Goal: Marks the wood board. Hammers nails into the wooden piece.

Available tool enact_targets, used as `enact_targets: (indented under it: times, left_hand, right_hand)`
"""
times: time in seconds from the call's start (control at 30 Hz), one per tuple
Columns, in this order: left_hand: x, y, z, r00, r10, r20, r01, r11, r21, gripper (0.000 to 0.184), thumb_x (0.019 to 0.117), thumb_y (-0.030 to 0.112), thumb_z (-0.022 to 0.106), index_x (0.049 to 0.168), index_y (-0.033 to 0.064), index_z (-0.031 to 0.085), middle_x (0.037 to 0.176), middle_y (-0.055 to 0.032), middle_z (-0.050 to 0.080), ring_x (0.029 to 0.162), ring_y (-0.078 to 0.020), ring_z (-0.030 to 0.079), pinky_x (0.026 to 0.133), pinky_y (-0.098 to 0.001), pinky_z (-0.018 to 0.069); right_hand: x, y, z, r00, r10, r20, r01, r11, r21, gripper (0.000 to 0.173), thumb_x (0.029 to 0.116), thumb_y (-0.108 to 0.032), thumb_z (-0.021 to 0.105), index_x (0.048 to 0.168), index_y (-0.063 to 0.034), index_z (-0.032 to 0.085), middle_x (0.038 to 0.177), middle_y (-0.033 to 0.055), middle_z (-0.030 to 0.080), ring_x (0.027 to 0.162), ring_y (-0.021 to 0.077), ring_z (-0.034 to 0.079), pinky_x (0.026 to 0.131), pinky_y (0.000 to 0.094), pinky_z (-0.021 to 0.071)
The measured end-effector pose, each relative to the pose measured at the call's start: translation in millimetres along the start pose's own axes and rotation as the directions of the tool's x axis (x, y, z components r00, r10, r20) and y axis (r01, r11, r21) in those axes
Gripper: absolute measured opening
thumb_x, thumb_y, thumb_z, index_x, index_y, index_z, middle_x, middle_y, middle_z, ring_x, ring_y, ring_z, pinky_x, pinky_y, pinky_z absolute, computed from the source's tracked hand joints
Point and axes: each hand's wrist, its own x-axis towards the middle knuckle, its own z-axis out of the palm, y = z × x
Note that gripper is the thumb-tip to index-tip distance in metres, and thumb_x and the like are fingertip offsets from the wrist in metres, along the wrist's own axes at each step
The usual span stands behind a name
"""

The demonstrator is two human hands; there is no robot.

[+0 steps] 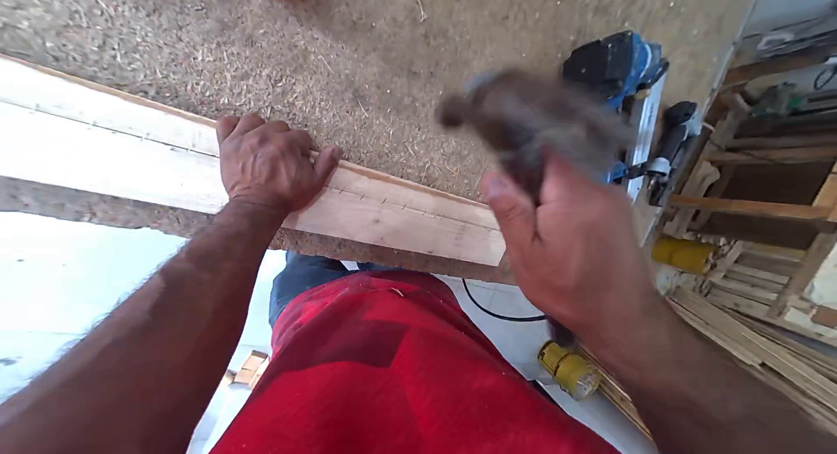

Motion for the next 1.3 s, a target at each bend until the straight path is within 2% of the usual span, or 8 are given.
enact_targets:
  times: [0.13, 0.23, 0.4, 0.53, 0.63, 0.83, 1.13, 1.3]
  left_hand:
    - [-3.2, -0.1, -0.5, 1.0, 0.006, -0.016, -0.006, 1.0, -0.006, 0.08, 0.0933, 0.078, 0.022, 0.08, 0.013, 0.067, 0.084, -0.0126, 0.069, 0.094, -0.037, 0.065, 0.093, -0.0587, 0.0422]
    - [-4.0, 0.8, -1.6, 1.0, 0.013, -0.026, -0.013, 1.0, -0.017, 0.08, 0.0934, 0.078, 0.023, 0.081, 0.0142, 0.068, 0.083, -0.0123, 0.069, 0.093, -0.0373, 0.065, 0.093, -0.0587, 0.0424]
    - [-0.6, 0.9, -3.5, 1.0, 0.012, 0.024, -0.011, 1.0, -0.008, 0.08, 0.0932, 0.078, 0.021, 0.083, 0.0137, 0.068, 0.086, -0.0131, 0.07, 0.096, -0.0374, 0.065, 0.095, -0.0596, 0.0423]
    - [-0.8, 0.2, -3.1, 1.0, 0.011, 0.014, -0.012, 1.0, 0.005, 0.081, 0.0937, 0.078, 0.021, 0.081, 0.0129, 0.067, 0.084, -0.0133, 0.069, 0.095, -0.0374, 0.065, 0.093, -0.0589, 0.0426]
    - [-6.7, 1.0, -2.0, 1.0, 0.019, 0.016, -0.019, 1.0, -0.003, 0.082, 0.0935, 0.079, 0.02, 0.085, 0.0145, 0.07, 0.087, -0.013, 0.071, 0.097, -0.0375, 0.066, 0.094, -0.0592, 0.0426]
    - [1.9, 2.3, -8.1, 0.998, -0.003, 0.07, 0.003, 1.0, 0.005, 0.085, 0.0931, 0.079, 0.018, 0.095, 0.0133, 0.073, 0.096, -0.0167, 0.073, 0.105, -0.0416, 0.066, 0.098, -0.0647, 0.0424]
    - [-8.2, -1.2, -6.7, 0.992, 0.03, 0.122, -0.022, 0.998, -0.064, 0.076, 0.0973, 0.075, 0.023, 0.093, 0.0175, 0.073, 0.096, -0.0086, 0.072, 0.105, -0.0324, 0.065, 0.102, -0.0572, 0.0422]
    - [-0.1, -73.7, -41.5, 0.984, 0.16, -0.076, -0.175, 0.943, -0.285, 0.043, 0.1036, 0.048, 0.048, 0.129, 0.0206, 0.068, 0.14, -0.0099, 0.061, 0.142, -0.0357, 0.045, 0.119, -0.0595, 0.0313]
  right_hand:
    - [-37.9, 35.4, 77.4, 0.966, 0.127, 0.227, -0.125, 0.992, -0.022, 0.043, 0.1072, -0.044, 0.045, 0.103, -0.0054, 0.064, 0.07, 0.0091, 0.063, 0.061, 0.0248, 0.066, 0.053, 0.0468, 0.0561]
    - [-48.4, 48.2, 74.4, 0.556, 0.442, 0.704, -0.248, 0.897, -0.367, 0.048, 0.1074, -0.051, 0.039, 0.109, -0.0088, 0.061, 0.088, 0.0134, 0.066, 0.085, 0.0337, 0.07, 0.072, 0.0552, 0.0574]
    - [-45.0, 17.7, 28.3, 0.997, 0.032, 0.068, -0.032, 0.999, -0.003, 0.045, 0.1068, -0.05, 0.044, 0.103, -0.0089, 0.063, 0.069, 0.001, 0.06, 0.056, 0.0152, 0.061, 0.047, 0.0373, 0.0513]
    - [-72.4, 57.6, 107.9, 0.986, 0.117, 0.115, -0.126, 0.99, 0.071, 0.044, 0.1073, -0.044, 0.045, 0.109, -0.0056, 0.065, 0.078, 0.0084, 0.067, 0.064, 0.0226, 0.068, 0.056, 0.0453, 0.0586]
    - [-73.4, 58.5, 92.5, 0.667, 0.482, 0.568, -0.369, 0.876, -0.31, 0.052, 0.1061, -0.057, 0.039, 0.107, -0.0104, 0.062, 0.082, 0.0122, 0.067, 0.079, 0.0332, 0.071, 0.068, 0.0551, 0.0573]
    - [-78.5, 62.0, 120.8, 0.985, 0.044, -0.168, -0.024, 0.993, 0.118, 0.043, 0.1088, -0.041, 0.045, 0.109, -0.0044, 0.067, 0.083, 0.009, 0.069, 0.068, 0.019, 0.068, 0.059, 0.0409, 0.0594]
    - [-97.8, 64.0, 162.9, 0.952, 0.281, 0.119, -0.284, 0.959, 0.01, 0.053, 0.1083, -0.048, 0.041, 0.116, -0.0036, 0.069, 0.085, 0.0183, 0.072, 0.077, 0.0372, 0.073, 0.067, 0.0599, 0.0581]
    - [-58.8, 51.6, 140.4, 0.827, 0.431, 0.361, -0.369, 0.901, -0.231, 0.056, 0.1078, -0.053, 0.04, 0.118, -0.0033, 0.065, 0.089, 0.0195, 0.071, 0.085, 0.0385, 0.073, 0.074, 0.0597, 0.0578]
